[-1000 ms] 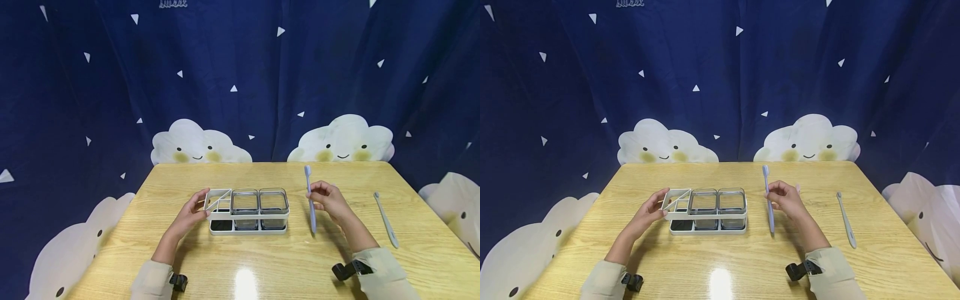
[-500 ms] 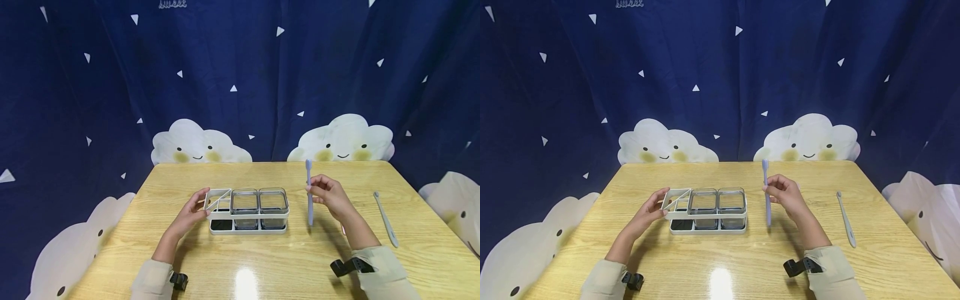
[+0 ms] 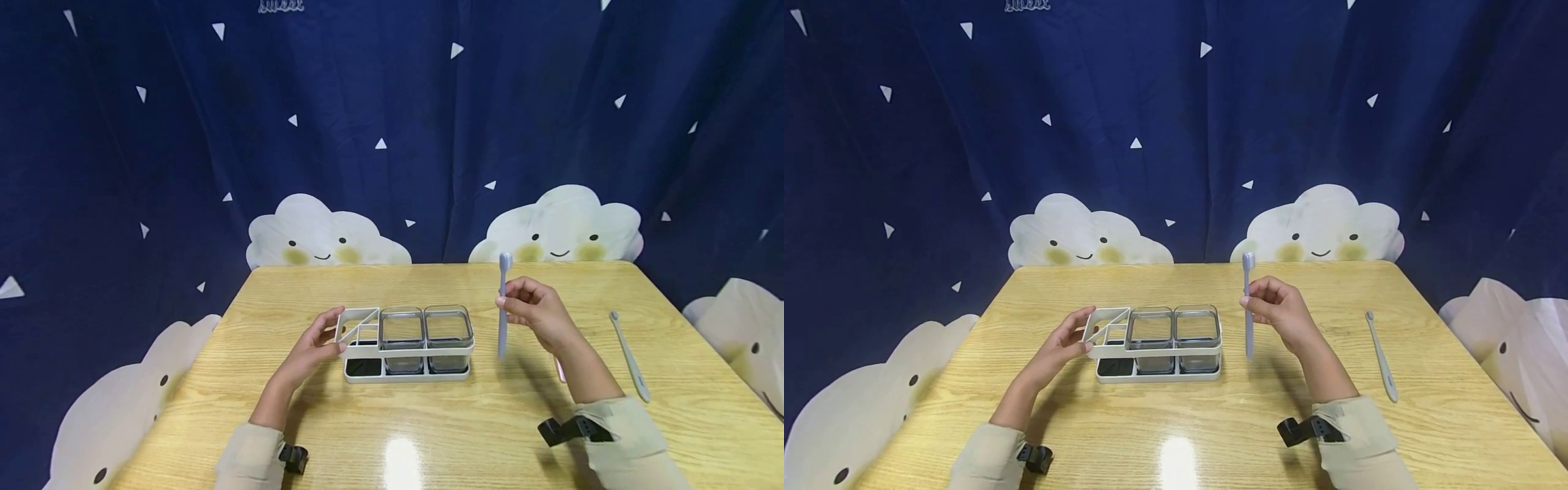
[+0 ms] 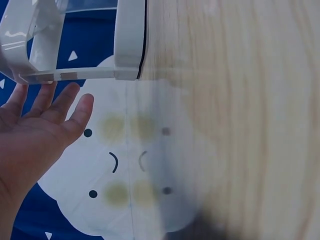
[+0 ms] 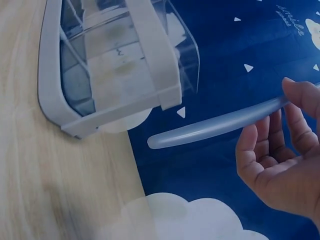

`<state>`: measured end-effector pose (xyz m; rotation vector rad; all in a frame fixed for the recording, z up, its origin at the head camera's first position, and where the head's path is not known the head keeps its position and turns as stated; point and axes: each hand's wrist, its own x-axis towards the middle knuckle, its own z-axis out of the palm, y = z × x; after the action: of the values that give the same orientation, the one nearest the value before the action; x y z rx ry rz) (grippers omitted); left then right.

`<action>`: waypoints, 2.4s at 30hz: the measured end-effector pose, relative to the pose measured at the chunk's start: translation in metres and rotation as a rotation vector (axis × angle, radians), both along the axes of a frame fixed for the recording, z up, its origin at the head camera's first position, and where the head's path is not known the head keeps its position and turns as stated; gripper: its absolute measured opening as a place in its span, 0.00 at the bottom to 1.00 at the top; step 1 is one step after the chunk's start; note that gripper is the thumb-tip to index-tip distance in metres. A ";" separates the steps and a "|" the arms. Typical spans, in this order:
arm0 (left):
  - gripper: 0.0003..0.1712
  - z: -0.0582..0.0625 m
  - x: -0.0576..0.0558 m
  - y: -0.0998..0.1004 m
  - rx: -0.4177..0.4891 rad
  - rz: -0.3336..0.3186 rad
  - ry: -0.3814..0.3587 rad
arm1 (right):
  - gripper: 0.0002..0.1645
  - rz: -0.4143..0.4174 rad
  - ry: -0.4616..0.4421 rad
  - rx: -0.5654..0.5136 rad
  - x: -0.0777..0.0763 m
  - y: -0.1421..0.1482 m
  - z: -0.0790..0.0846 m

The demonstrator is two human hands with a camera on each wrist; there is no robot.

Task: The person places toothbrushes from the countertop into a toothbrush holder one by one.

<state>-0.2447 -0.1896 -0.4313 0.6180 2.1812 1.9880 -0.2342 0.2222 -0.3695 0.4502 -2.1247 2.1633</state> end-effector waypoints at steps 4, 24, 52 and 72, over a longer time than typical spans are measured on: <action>0.38 0.000 0.000 0.000 -0.004 -0.006 -0.003 | 0.03 -0.003 0.016 -0.004 -0.001 -0.003 0.006; 0.40 -0.002 -0.004 -0.002 0.013 -0.034 0.001 | 0.06 0.018 0.107 -0.057 -0.003 -0.023 0.035; 0.39 -0.002 -0.007 0.002 0.053 -0.012 0.015 | 0.12 0.169 0.167 -0.090 -0.011 -0.081 0.057; 0.40 0.001 -0.007 -0.001 0.038 -0.013 -0.011 | 0.05 0.226 0.146 -0.188 -0.019 -0.122 0.052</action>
<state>-0.2513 -0.1903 -0.4307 0.6234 2.1319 2.0257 -0.2536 0.1005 -0.3178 0.8382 -1.8520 2.3366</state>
